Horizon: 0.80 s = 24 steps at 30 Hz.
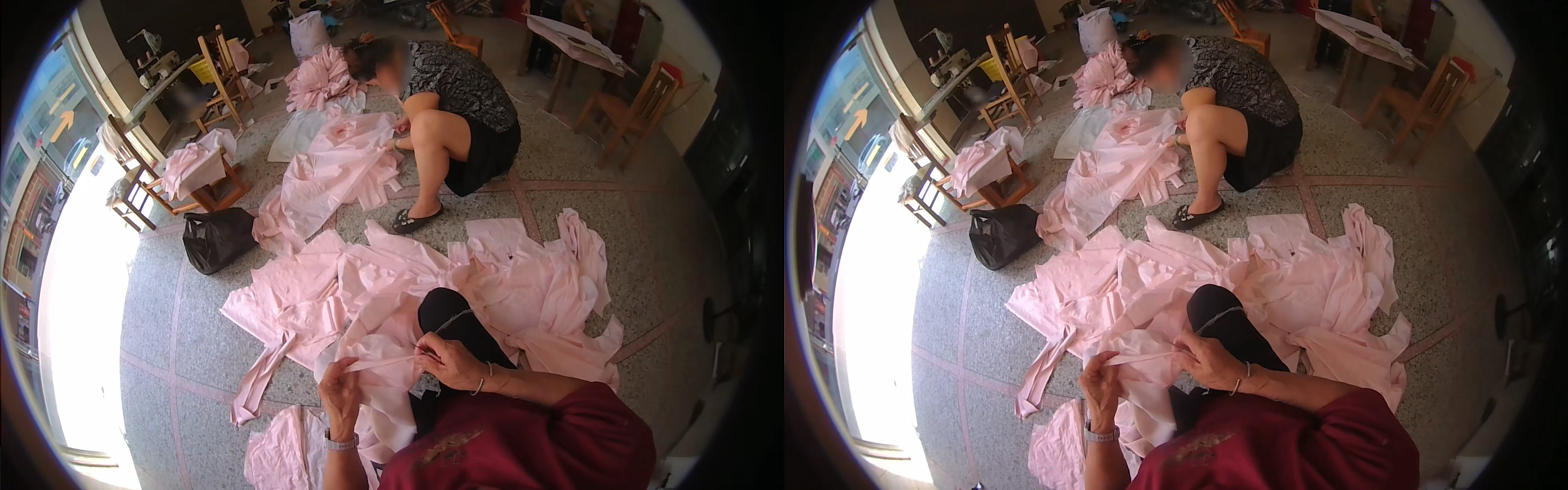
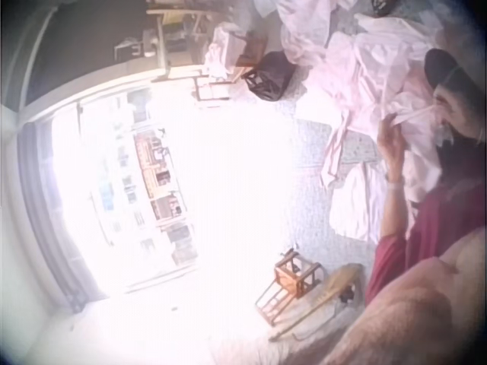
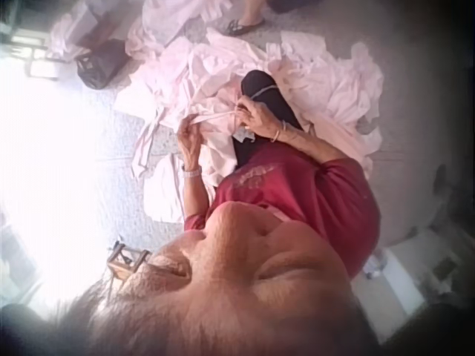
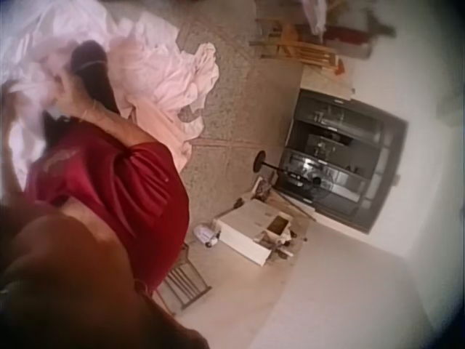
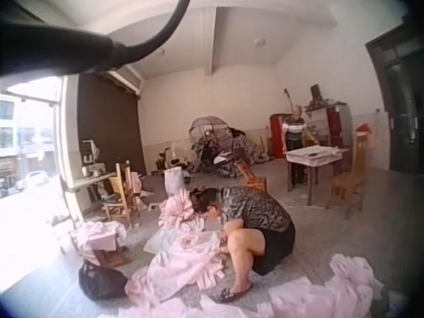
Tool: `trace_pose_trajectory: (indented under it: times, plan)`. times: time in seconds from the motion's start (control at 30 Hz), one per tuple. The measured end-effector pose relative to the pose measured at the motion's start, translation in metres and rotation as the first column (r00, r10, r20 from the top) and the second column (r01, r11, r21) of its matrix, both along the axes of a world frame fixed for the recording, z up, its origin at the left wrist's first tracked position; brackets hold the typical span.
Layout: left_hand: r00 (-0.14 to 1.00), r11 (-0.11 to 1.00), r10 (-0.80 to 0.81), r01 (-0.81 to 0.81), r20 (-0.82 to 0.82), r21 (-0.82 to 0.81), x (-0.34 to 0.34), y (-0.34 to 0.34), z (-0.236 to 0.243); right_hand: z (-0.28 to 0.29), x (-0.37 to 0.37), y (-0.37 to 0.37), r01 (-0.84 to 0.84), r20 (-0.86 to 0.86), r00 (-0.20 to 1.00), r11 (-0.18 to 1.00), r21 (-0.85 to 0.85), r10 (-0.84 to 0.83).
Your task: The person uses scissors to cut and trim pieces of pink fabric while sitting on the floor with another person.
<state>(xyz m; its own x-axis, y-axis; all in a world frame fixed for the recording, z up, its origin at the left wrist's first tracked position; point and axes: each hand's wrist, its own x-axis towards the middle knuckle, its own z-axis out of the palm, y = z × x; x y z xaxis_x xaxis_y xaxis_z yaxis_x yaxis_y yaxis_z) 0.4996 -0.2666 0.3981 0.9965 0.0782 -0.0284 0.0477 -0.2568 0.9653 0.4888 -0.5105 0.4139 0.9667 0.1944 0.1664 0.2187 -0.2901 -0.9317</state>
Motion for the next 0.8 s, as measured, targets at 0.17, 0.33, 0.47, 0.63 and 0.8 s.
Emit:
trace_pose_trajectory:
  times: [0.17, 0.33, 0.47, 0.63, 0.8]
  plan:
    - [0.994, 0.970, -0.100, 0.087, 0.044, 0.228, 0.006, 0.004, 0.025, 0.002, 0.003, -0.005, -0.028, -0.089, 0.996, 0.998, -0.062, 0.022]
    - [0.909, 0.858, -0.222, 0.010, 0.352, 0.514, 0.016, 0.000, 0.036, -0.001, 0.004, -0.007, -0.002, -0.154, 0.988, 1.000, -0.019, -0.001]
    - [0.918, 0.861, -0.384, 0.317, 0.100, 0.397, 0.033, 0.014, 0.026, -0.016, 0.012, -0.008, 0.063, -0.050, 0.997, 0.997, 0.037, -0.061]
    - [0.937, 0.928, -0.348, 0.347, -0.014, 0.136, 0.044, 0.017, 0.077, 0.023, 0.032, -0.007, 0.093, -0.490, 0.855, 0.881, 0.464, 0.168]
    - [0.951, 0.960, -0.281, 0.277, 0.126, 0.049, 0.047, 0.012, 0.170, 0.094, 0.071, -0.011, -0.138, -0.169, 0.960, 0.903, 0.407, 0.223]
